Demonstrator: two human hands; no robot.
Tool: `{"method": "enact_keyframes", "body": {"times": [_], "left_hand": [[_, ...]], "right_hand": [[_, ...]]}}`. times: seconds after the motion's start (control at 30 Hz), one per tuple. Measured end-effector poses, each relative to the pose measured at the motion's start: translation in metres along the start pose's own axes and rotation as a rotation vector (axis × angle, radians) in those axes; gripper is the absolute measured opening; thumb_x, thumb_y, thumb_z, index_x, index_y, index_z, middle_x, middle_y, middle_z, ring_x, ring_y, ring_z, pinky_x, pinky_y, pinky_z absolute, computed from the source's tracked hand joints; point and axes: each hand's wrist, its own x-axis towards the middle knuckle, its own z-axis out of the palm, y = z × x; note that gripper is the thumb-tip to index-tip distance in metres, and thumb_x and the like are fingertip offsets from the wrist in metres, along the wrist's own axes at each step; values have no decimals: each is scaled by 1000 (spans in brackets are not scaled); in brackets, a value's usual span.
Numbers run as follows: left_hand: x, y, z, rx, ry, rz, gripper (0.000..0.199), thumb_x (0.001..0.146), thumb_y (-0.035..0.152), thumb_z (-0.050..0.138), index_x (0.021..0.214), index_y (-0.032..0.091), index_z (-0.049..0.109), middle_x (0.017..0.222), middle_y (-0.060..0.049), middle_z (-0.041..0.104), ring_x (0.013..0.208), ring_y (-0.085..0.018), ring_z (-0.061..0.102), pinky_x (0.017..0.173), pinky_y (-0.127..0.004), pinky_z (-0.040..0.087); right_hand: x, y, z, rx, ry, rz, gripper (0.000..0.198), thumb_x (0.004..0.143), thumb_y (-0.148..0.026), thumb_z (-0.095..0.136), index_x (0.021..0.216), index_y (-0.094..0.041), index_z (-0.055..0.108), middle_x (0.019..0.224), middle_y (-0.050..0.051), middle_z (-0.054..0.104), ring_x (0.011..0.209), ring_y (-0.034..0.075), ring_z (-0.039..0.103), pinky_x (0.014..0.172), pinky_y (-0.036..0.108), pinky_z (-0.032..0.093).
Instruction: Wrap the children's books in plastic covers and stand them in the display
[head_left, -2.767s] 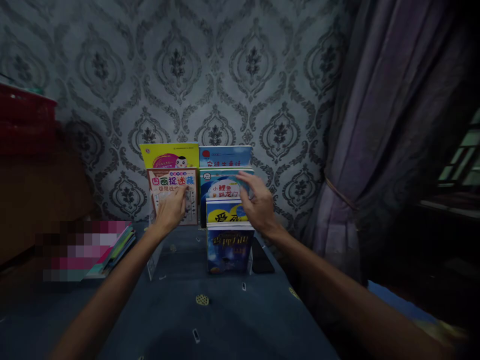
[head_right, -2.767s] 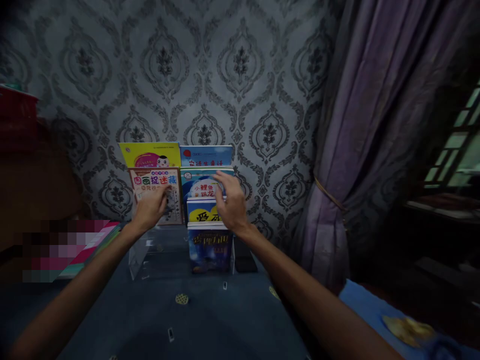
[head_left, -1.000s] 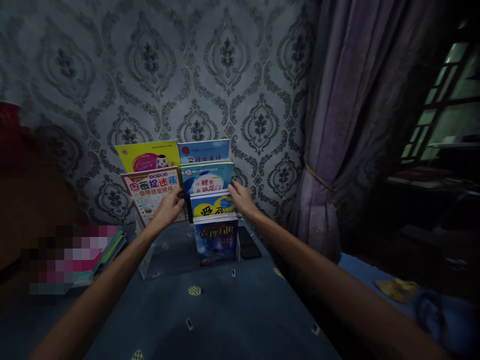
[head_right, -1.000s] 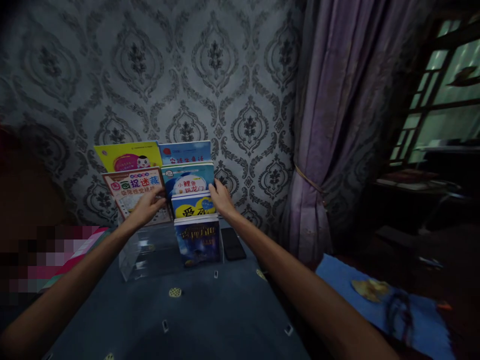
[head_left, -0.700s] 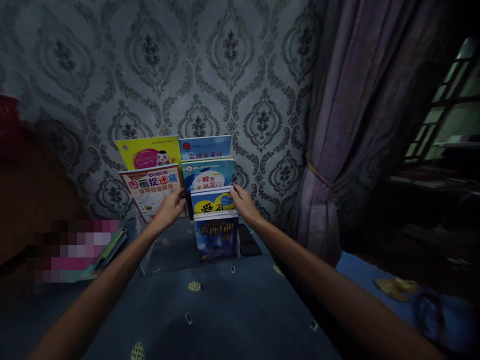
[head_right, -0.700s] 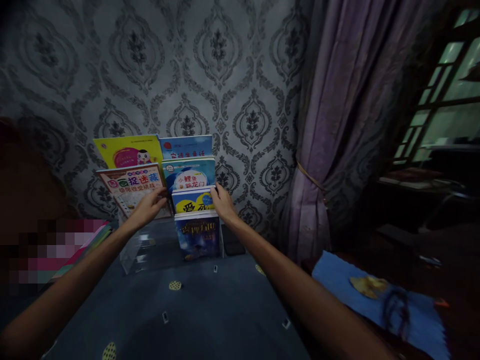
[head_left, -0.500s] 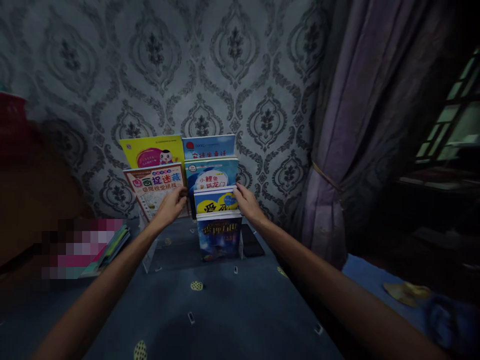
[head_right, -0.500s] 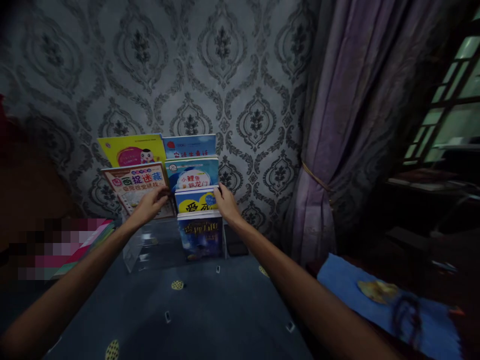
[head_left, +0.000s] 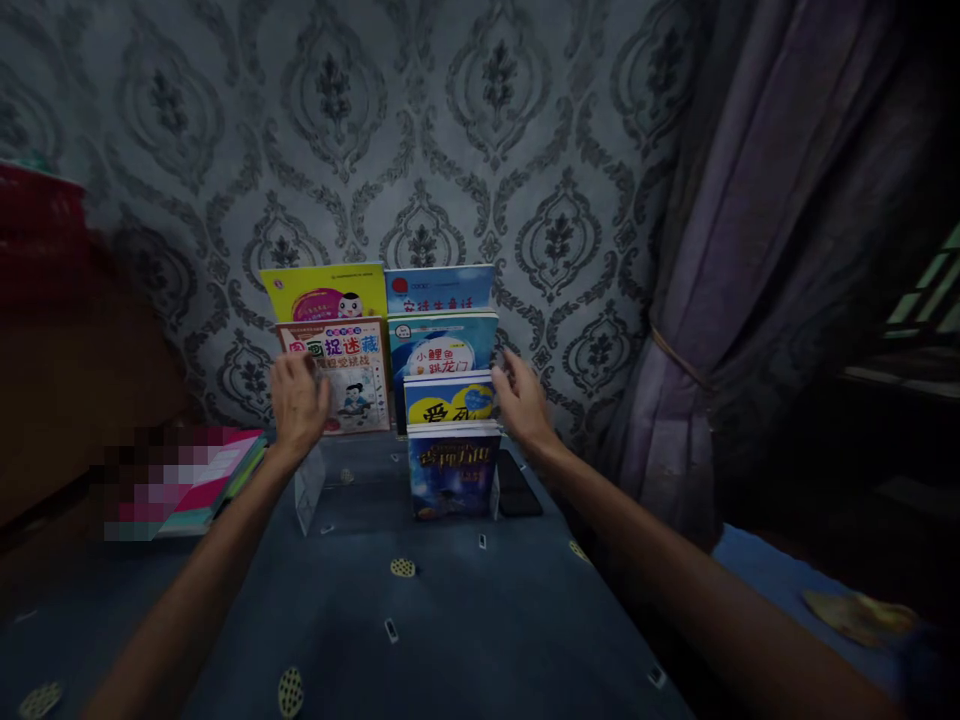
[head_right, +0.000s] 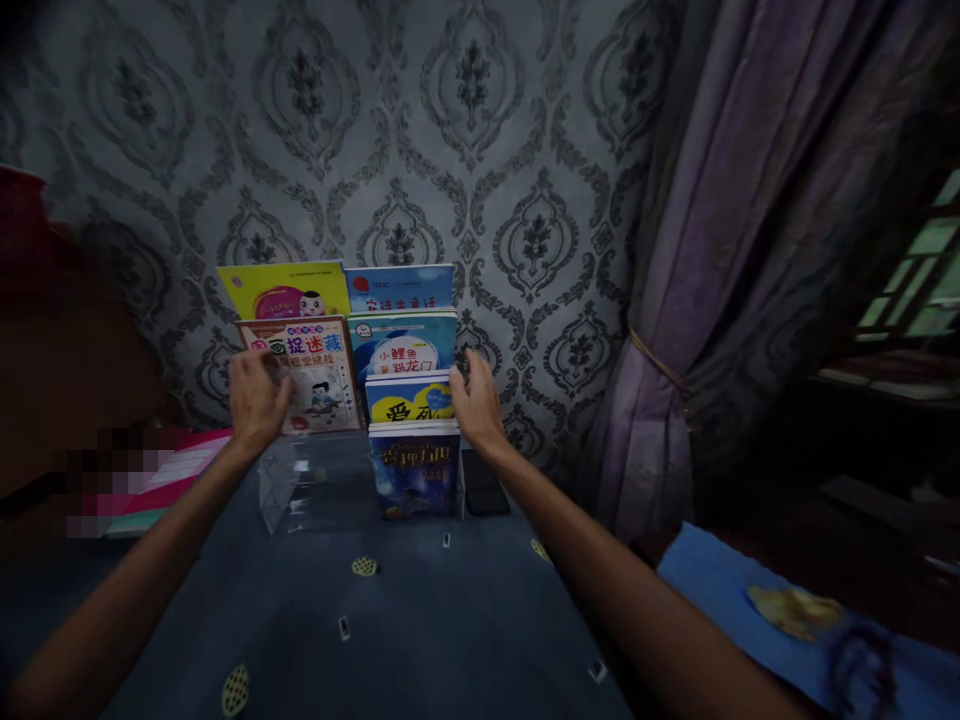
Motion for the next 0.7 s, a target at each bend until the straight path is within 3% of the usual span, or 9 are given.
{"method": "enact_keyframes", "body": {"times": [0.07,0.1,0.17,0.23,0.33,0.43,0.7], "left_hand": [[7,-14,-6,-99,144,-104,43,78,29,66,117,18,52,123,-17,58,124,-37,50,111,-55,36],[11,-21,-9,-211,149,-173,44,76,31,68,115,19,52,117,-14,60,117,-34,54,108,-51,40],[18,-35,-11,-469,62,-307,37,75,36,70,105,21,55,99,-6,64,96,-26,61,94,-42,49],[22,-44,-11,-628,-34,-389,29,76,42,69,92,21,57,85,-2,63,79,-20,61,77,-33,52],[23,-50,-8,-710,-71,-449,32,77,49,70,80,20,56,74,2,60,65,-15,57,61,-25,48],[24,-48,-2,-801,-58,-504,35,77,50,72,75,21,52,66,4,57,57,-12,53,54,-22,45],[43,-45,6,-922,14,-576,29,83,38,69,72,22,47,66,5,56,57,-12,54,60,-23,49]], "right_hand": [[-2,-22,-5,-58,79,-192,45,96,-40,49,135,-20,59,139,15,60,130,30,55,110,53,45],[-4,-35,-6,-75,99,-285,40,97,-35,48,133,-21,60,133,14,62,125,29,58,107,51,48],[-9,-62,-2,-54,60,-398,32,99,-29,45,125,-20,62,117,13,66,110,26,63,98,46,53],[-13,-84,8,3,-90,-449,30,100,-26,45,124,-19,61,112,12,68,105,25,65,91,43,55],[-16,-103,31,50,-332,-431,32,98,-24,45,127,-18,59,115,12,68,102,24,66,86,41,56],[-12,-109,53,16,-460,-394,33,95,-20,47,126,-19,61,118,12,66,97,23,65,86,41,54],[0,-119,82,-120,-512,-308,28,92,-18,53,118,-17,64,121,13,58,87,20,63,97,44,50]]}}
